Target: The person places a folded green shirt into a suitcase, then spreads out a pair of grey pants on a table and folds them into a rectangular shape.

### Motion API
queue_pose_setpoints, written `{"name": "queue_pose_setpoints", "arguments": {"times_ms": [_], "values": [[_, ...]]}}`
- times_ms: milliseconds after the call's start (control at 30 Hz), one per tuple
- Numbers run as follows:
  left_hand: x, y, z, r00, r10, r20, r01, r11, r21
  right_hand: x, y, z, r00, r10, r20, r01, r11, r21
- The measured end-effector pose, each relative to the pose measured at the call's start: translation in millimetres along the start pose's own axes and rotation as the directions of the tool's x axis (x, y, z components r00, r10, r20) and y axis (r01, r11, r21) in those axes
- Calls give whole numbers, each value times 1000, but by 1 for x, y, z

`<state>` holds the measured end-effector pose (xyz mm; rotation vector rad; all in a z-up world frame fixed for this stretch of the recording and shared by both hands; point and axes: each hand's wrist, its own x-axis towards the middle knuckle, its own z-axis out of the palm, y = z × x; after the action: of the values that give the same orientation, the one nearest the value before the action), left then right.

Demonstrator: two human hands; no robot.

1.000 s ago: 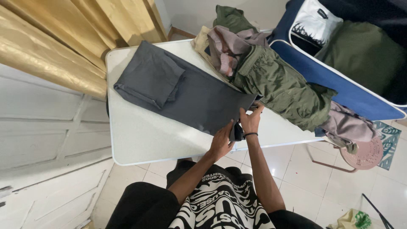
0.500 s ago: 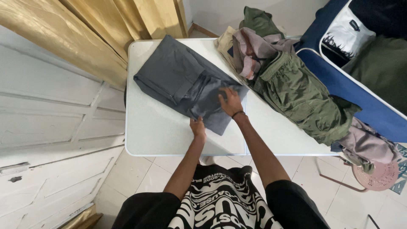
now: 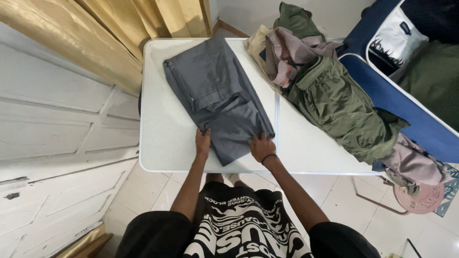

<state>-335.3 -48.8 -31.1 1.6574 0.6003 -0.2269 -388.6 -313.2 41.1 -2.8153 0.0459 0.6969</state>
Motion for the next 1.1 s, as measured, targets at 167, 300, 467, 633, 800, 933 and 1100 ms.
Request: {"name": "queue_pose_setpoints", "arguments": {"times_ms": [167,300,467,633,800,933,1100], "values": [[-9,32,-33,1000,-20,23,14,974,226,0,-23,-33,981,165,97,-185,948,258],[2,22,-34,978,206,-6,-191,915,355,33,-6,-21,913,104,-395,98,883,460],[6,12,-31,989,113,95,-133,962,240,101,14,16,909,26,-416,212,830,516],[5,24,-37,975,112,192,-134,985,107,120,12,19,950,123,-286,118,706,698],[-8,58,-47,942,2,336,40,992,-117,121,5,9,964,42,-263,109,837,535],[-2,62,-49,892,-25,452,202,916,-348,108,3,-22,988,94,-120,1,783,622],[29,44,-54,908,-116,403,204,962,-184,110,6,-31,986,162,-36,-62,559,827]]}}
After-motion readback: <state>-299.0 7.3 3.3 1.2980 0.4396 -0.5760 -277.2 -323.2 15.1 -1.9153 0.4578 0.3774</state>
